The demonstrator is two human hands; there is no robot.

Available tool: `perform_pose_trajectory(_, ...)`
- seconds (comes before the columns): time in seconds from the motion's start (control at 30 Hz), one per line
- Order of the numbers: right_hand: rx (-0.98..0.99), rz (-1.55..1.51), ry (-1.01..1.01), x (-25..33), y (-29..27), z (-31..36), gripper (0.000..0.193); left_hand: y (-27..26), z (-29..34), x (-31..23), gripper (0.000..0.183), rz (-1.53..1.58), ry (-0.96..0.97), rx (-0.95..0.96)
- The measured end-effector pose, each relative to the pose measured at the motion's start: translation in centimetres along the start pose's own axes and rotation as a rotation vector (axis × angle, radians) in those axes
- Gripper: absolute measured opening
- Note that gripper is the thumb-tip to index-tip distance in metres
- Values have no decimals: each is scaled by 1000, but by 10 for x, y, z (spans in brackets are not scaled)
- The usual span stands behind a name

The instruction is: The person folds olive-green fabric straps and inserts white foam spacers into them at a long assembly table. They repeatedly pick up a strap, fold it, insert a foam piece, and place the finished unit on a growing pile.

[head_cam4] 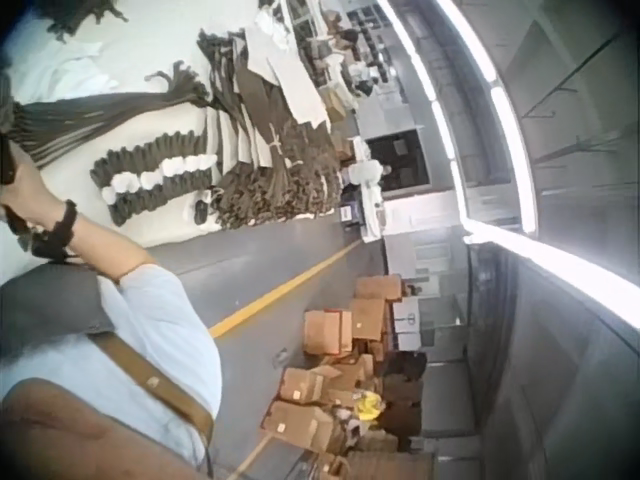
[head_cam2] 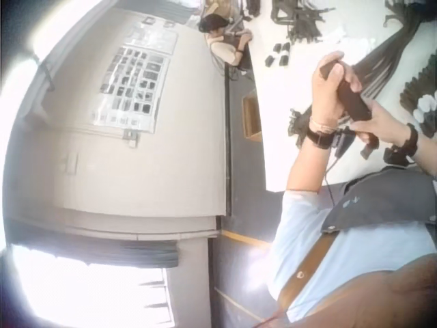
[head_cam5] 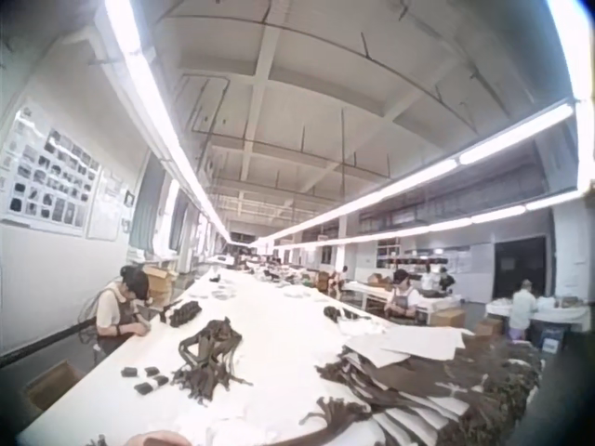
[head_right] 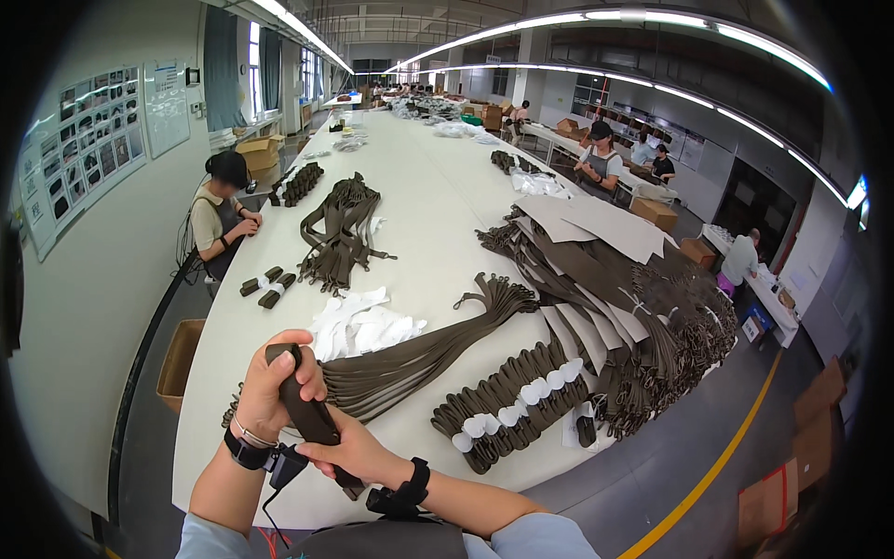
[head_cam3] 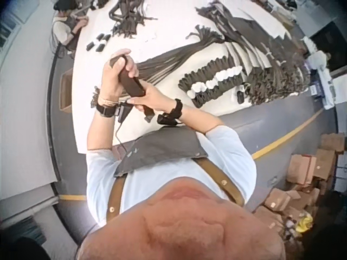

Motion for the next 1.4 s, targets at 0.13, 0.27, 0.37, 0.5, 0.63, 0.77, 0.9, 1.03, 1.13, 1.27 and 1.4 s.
perform_pose_trajectory(0.13, -33, -50, 55, 9, -1, 5, 29, 4, -3, -6, 26, -176, 87, -287)
perform_pose_trajectory(0.27, -28, -109, 157, 10, 4, 10, 21, 2, -3, -7, 25, -262, 97, -366)
perform_pose_trajectory(0.37, -70, 144, 25, 19, 15, 21, 19, 4, 2, -4, 24, -235, 47, -360)
perform_pose_trajectory(0.5, -97, 8, 66, 12, 1, 18, 15, -8, -6, 3, 40, -299, 10, -206)
perform_pose_trajectory(0.63, -127, -137, -42, 26, -5, 15, 15, -18, 9, 17, 63, -272, -108, -12)
perform_pose_trajectory(0.77, -23, -237, 132, 12, -11, 12, 14, -5, 11, 23, 63, -226, -116, 7)
perform_pose_trajectory(0.9, 150, -381, 301, 5, 1, 22, 23, -18, 11, 14, 66, -60, -29, 42)
perform_pose_trajectory(1.03, 198, -372, 273, -1, 0, 28, 39, -21, 16, 12, 69, -148, -20, 33)
perform_pose_trajectory(1.13, 143, -392, 361, -3, 4, 33, 24, -11, 15, 11, 71, -214, 9, -8)
perform_pose_trajectory(1.27, 204, -345, 326, -4, 13, 26, 20, -22, 26, 0, 69, -239, 86, -15)
perform_pose_trajectory(1.4, 131, -328, 115, 13, 3, 23, 18, -30, 14, 15, 87, -205, 76, -132)
Point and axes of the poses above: each hand's wrist, its own z-axis away from the middle knuckle, its own y-axis out of the palm, x = y × z, the point moved 6 cm from there along -z, towards the middle knuckle, and after that the axes turned 6 degrees about -z, right-handed, at the moved point
